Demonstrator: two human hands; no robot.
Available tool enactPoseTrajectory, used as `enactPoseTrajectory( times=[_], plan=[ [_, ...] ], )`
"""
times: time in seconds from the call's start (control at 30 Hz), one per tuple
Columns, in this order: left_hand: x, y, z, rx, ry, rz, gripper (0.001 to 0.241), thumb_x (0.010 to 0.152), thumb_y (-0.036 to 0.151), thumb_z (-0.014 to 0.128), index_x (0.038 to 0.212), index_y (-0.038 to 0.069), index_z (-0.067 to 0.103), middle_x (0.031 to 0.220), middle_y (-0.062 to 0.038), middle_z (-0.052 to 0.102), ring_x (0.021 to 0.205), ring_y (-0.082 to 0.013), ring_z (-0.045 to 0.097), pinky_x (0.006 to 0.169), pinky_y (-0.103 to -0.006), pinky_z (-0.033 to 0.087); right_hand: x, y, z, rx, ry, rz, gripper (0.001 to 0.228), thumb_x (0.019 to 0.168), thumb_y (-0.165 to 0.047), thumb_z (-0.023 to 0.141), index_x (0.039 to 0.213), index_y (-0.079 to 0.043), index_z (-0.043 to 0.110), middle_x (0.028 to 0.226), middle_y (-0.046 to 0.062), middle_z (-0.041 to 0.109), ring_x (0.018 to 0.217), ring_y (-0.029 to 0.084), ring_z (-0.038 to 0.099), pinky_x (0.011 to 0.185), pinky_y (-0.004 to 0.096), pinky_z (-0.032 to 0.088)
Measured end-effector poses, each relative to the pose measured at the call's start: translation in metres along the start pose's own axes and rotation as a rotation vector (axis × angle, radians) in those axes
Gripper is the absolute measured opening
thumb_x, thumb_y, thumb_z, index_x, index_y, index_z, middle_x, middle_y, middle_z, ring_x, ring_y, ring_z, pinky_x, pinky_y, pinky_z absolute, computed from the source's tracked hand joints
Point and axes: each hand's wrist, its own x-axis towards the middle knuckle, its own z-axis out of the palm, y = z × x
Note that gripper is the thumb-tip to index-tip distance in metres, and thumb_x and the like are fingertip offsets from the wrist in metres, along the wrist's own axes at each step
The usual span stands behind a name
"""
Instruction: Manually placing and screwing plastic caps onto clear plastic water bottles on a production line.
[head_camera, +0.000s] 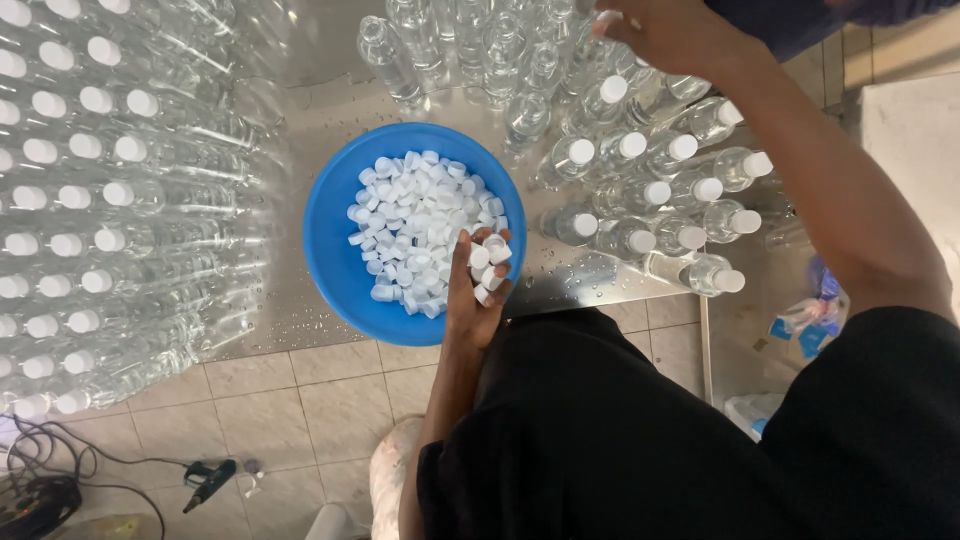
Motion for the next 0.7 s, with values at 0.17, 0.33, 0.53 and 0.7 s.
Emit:
enactPoseTrajectory(
  times=[0.17, 0.33, 0.53, 0.7],
  plan=[
    [-0.004, 0.003, 0.001, -0.008, 0.080, 0.012, 0.036, 0.111, 0.048, 0.058, 0.122, 0.014, 0.063, 0.128, -0.014, 0.069, 0.069, -0.0082, 0.061, 0.037, -0.0150, 0.035, 0.015, 0.024, 0.002, 0.369, -0.040, -0.134, 0.053, 0.133, -0.044, 0.054, 0.096, -0.006, 0.060, 0.084, 0.007, 0.061, 0.079, 0.020, 0.062, 0.089, 0.038, 0.050],
    [0.007, -0.004, -0.007, -0.074, 0.017, 0.023, 0.035, 0.112, 0.046, 0.059, 0.122, 0.013, 0.066, 0.126, -0.014, 0.070, 0.071, -0.0099, 0.064, 0.037, -0.0157, 0.038, 0.029, 0.063, 0.046, 0.626, -0.304, 0.302, 0.059, 0.116, -0.060, 0.058, 0.142, -0.008, 0.065, 0.107, 0.016, 0.069, 0.102, 0.032, 0.072, 0.094, 0.046, 0.058],
    [0.014, -0.008, 0.000, -0.045, -0.089, 0.050, 0.038, 0.114, 0.046, 0.058, 0.126, 0.011, 0.066, 0.123, -0.014, 0.071, 0.070, -0.0091, 0.065, 0.037, -0.0164, 0.039, 0.036, 0.091, 0.070, 0.721, -0.286, 0.127, 0.084, 0.098, -0.056, 0.067, 0.161, -0.003, 0.053, 0.127, 0.019, 0.062, 0.103, 0.035, 0.067, 0.094, 0.052, 0.057],
    [0.011, -0.013, 0.015, -0.033, -0.131, 0.029, 0.045, 0.115, 0.050, 0.055, 0.136, 0.011, 0.063, 0.126, -0.015, 0.072, 0.070, -0.0086, 0.066, 0.038, -0.0178, 0.040, -0.001, -0.085, -0.052, 0.238, -0.189, 0.470, 0.062, 0.122, -0.054, 0.064, 0.153, 0.000, 0.057, 0.139, 0.026, 0.066, 0.120, 0.052, 0.062, 0.089, 0.067, 0.049]
  ],
)
